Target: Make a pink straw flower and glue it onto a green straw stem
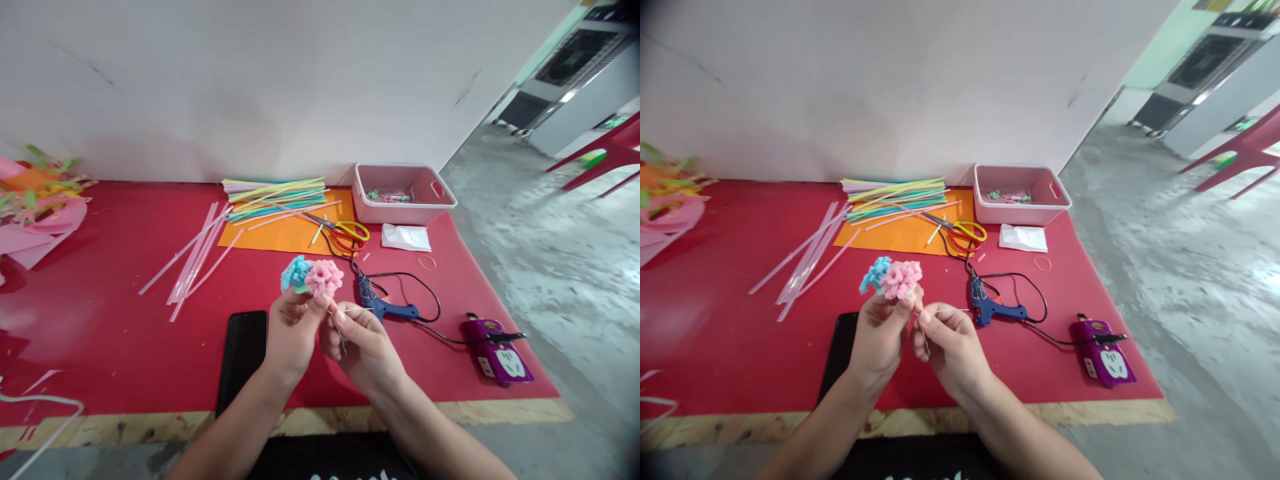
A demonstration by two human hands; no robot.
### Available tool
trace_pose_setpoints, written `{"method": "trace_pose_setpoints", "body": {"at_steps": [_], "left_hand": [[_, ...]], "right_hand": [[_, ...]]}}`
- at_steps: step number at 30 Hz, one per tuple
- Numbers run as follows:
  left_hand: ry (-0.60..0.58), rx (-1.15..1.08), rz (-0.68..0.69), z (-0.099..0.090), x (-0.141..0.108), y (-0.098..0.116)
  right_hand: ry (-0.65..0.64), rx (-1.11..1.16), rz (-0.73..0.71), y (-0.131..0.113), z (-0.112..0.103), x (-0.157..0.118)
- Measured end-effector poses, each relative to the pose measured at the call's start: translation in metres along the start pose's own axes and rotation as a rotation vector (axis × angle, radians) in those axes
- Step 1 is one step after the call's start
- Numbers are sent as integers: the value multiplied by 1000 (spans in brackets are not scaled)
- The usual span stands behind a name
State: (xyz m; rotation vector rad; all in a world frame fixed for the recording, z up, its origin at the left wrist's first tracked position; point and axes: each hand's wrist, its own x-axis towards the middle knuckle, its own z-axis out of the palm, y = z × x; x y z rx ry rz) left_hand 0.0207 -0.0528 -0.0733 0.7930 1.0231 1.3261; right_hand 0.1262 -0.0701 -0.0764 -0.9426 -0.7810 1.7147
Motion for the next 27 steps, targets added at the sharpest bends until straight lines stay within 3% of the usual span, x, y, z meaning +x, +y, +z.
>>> {"method": "trace_pose_setpoints", "body": {"at_steps": [5, 8, 11, 13, 16, 19, 22, 27], "left_hand": [[34, -8, -20, -3, -2, 3], [77, 21, 38, -7, -1, -1], [156, 72, 113, -10, -1, -7], [202, 110, 147, -11, -2, -10], [226, 165, 174, -11, -3, -12], [184, 215, 192, -12, -5, -12], [123, 241, 194, -13, -5, -7], [22, 202, 146, -14, -6, 3]], "right_hand": [[-164, 93, 195, -8, 2, 7], [-92, 51, 148, -6, 0, 7], [126, -10, -46, 0, -3, 3], [210, -190, -267, 4, -5, -1], [204, -684, -673, 5, -7, -5], [214, -889, -831, 2, -8, -5], [215, -813, -787, 1, -9, -5], [25, -410, -395, 4, -12, -7]]}}
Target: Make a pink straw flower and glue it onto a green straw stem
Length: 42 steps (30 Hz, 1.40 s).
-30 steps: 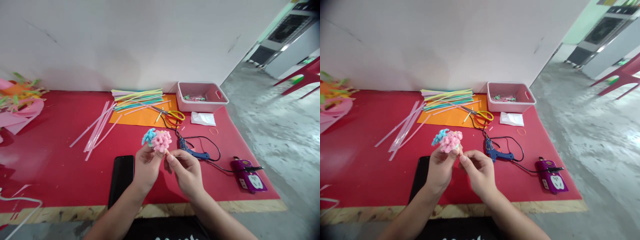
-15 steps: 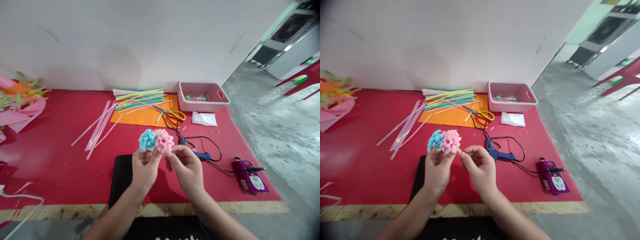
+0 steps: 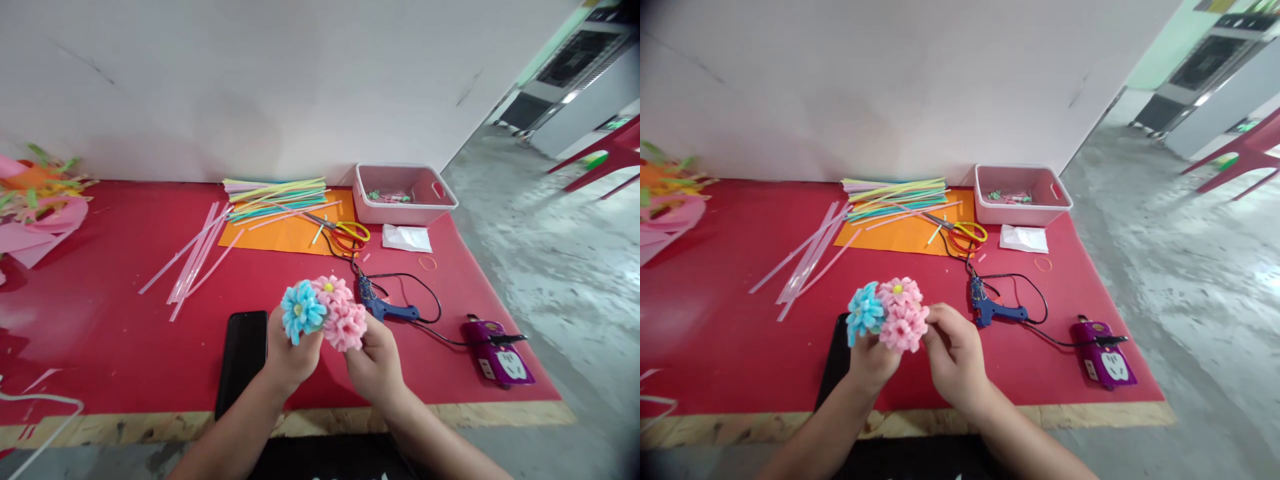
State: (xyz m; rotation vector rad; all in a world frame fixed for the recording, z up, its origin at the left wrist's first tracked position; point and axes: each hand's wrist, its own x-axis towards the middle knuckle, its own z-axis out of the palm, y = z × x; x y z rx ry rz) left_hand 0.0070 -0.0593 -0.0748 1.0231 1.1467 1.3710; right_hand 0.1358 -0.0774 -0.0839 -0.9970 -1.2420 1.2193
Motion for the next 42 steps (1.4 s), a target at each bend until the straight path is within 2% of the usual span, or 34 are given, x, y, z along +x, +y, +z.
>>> {"method": "trace_pose_setpoints", "body": {"at_steps": [4, 6, 8, 10, 13, 15, 18, 21, 23, 27, 30, 32, 34, 38, 40, 42], "left_hand": [[-88, -45, -72, 0, -3, -1], [-90, -57, -88, -1, -4, -5], [-42, -57, -68, -2, -2, -8], [29, -42, -28, -4, 0, -10], [115, -15, 11, -5, 2, -12], [151, -20, 10, -5, 1, -12], [163, -72, -19, -2, 1, -11], [96, -170, -80, 1, 4, -5], [36, -238, -134, 3, 5, 1], [-65, -305, -238, 3, 8, 8], [-58, -315, -244, 0, 11, 7], [0, -302, -206, -2, 15, 3], [84, -270, -148, -4, 20, -3], [201, -185, -55, -6, 26, -13], [214, -148, -34, -6, 26, -15], [215, -120, -20, -5, 25, -15]], "right_hand": [[-200, 160, 177, 0, -2, 3], [-273, 223, 235, -1, -3, 6], [-245, 205, 231, -3, -4, 8], [-124, 8, 81, -4, -2, 7], [76, -367, -272, -5, 2, 3], [138, -362, -304, -4, 6, 2], [166, -174, -123, -2, 10, 3], [123, -45, 19, 1, 15, 7], [42, 69, 127, 1, 17, 12], [-195, 256, 331, -2, 19, 23], [-276, 268, 408, -1, 19, 29], [-230, 224, 410, 4, 19, 30], [-115, 134, 365, 11, 21, 30], [178, -124, 149, 21, 22, 29], [254, -214, 37, 22, 22, 28], [273, -270, -39, 22, 21, 27]]}}
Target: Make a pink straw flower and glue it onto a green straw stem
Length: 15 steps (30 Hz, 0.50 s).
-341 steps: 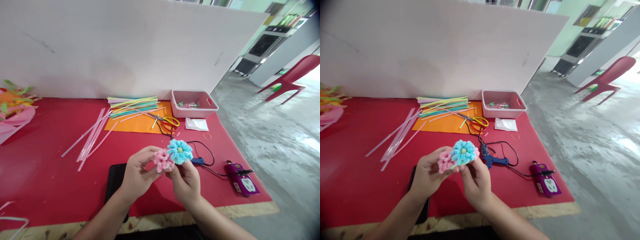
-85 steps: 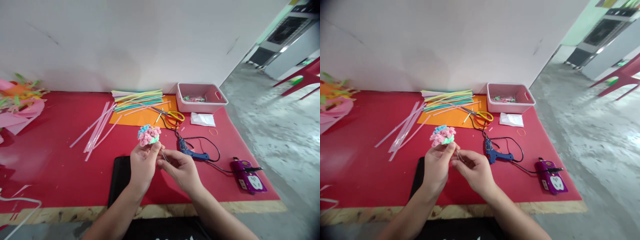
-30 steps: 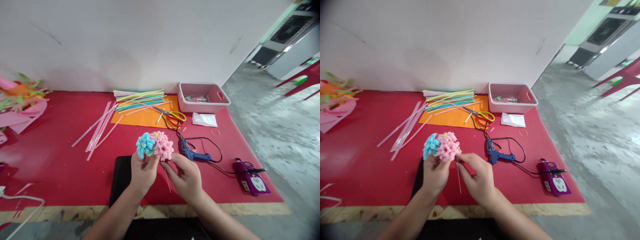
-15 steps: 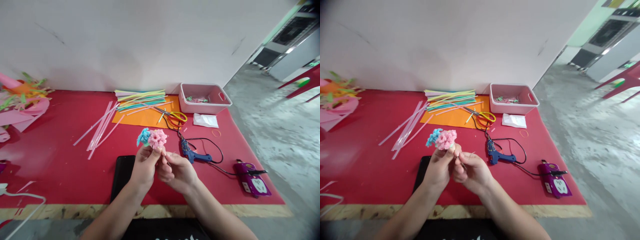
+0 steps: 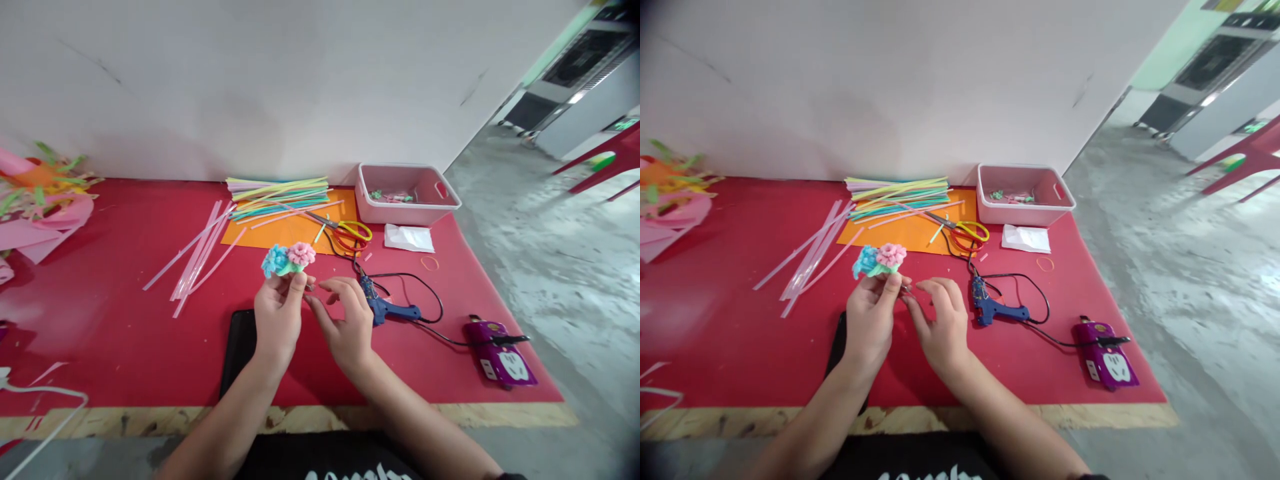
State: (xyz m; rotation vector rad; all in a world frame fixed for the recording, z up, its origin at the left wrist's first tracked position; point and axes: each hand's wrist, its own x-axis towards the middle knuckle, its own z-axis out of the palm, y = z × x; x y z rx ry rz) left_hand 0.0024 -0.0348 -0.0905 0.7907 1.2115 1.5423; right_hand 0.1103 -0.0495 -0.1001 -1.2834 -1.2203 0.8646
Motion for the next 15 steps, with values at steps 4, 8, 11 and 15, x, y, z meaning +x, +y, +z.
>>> {"method": "trace_pose_setpoints", "body": {"at_steps": [4, 8, 11, 15], "left_hand": [[-9, 14, 4, 2, -2, 2], [-48, -23, -32, 2, 0, 4], [-82, -70, -98, 3, 1, 6], [-142, -111, -217, 4, 0, 7]], "right_hand": [[-24, -31, -44, -1, -1, -3], [-115, 42, 61, -3, -3, -2], [-303, 181, 214, -4, -4, 4], [-539, 361, 353, -3, -7, 14]]}}
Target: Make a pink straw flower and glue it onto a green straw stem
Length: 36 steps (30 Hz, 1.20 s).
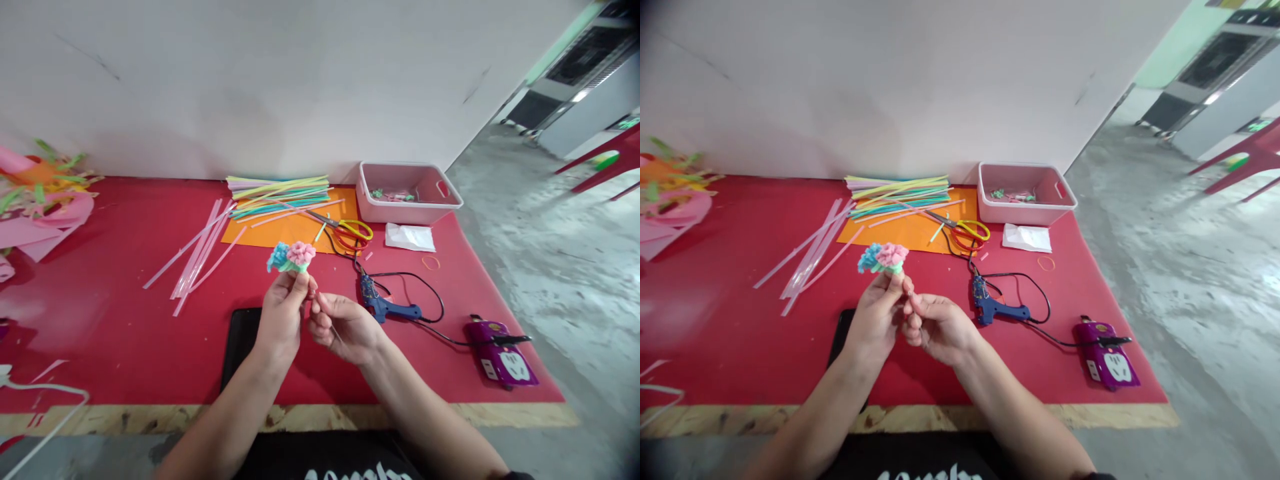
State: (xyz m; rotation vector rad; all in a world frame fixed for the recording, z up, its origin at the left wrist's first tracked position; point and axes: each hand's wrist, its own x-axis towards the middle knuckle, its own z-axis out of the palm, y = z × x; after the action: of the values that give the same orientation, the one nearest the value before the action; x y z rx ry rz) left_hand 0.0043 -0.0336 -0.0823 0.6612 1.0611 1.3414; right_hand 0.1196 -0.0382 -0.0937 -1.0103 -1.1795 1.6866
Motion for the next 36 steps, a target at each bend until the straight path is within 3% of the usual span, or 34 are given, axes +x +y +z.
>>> {"method": "trace_pose_setpoints", "body": {"at_steps": [5, 8, 11, 15, 19, 23, 26, 28, 31, 34, 36], "left_hand": [[63, -40, 35, -1, 2, -2], [142, -50, 134, -1, 5, -6], [144, -52, 170, 3, 5, -12], [95, -62, 164, 7, 2, -15], [13, -97, 104, 10, 0, -10], [-66, -156, 33, 11, -2, -4], [-74, -158, 18, 8, -2, -4], [-37, -138, 44, 5, -1, -6], [75, -89, 142, 0, 1, -9], [157, -37, 223, -1, 2, -11], [169, -22, 249, -1, 2, -11]], "right_hand": [[4, 37, -28, 3, -4, -3], [158, -56, -141, 7, -4, -9], [329, -162, -259, 8, -5, -13], [406, -205, -314, 6, -8, -17], [387, -141, -249, 5, -6, -19], [224, -20, -83, 2, 1, -16], [129, -11, -1, 3, 4, -12], [147, -46, 0, 7, 4, -9], [284, -159, -88, 16, 1, -5], [450, -315, -271, 20, -3, -2], [480, -401, -383, 20, -5, -2]]}}
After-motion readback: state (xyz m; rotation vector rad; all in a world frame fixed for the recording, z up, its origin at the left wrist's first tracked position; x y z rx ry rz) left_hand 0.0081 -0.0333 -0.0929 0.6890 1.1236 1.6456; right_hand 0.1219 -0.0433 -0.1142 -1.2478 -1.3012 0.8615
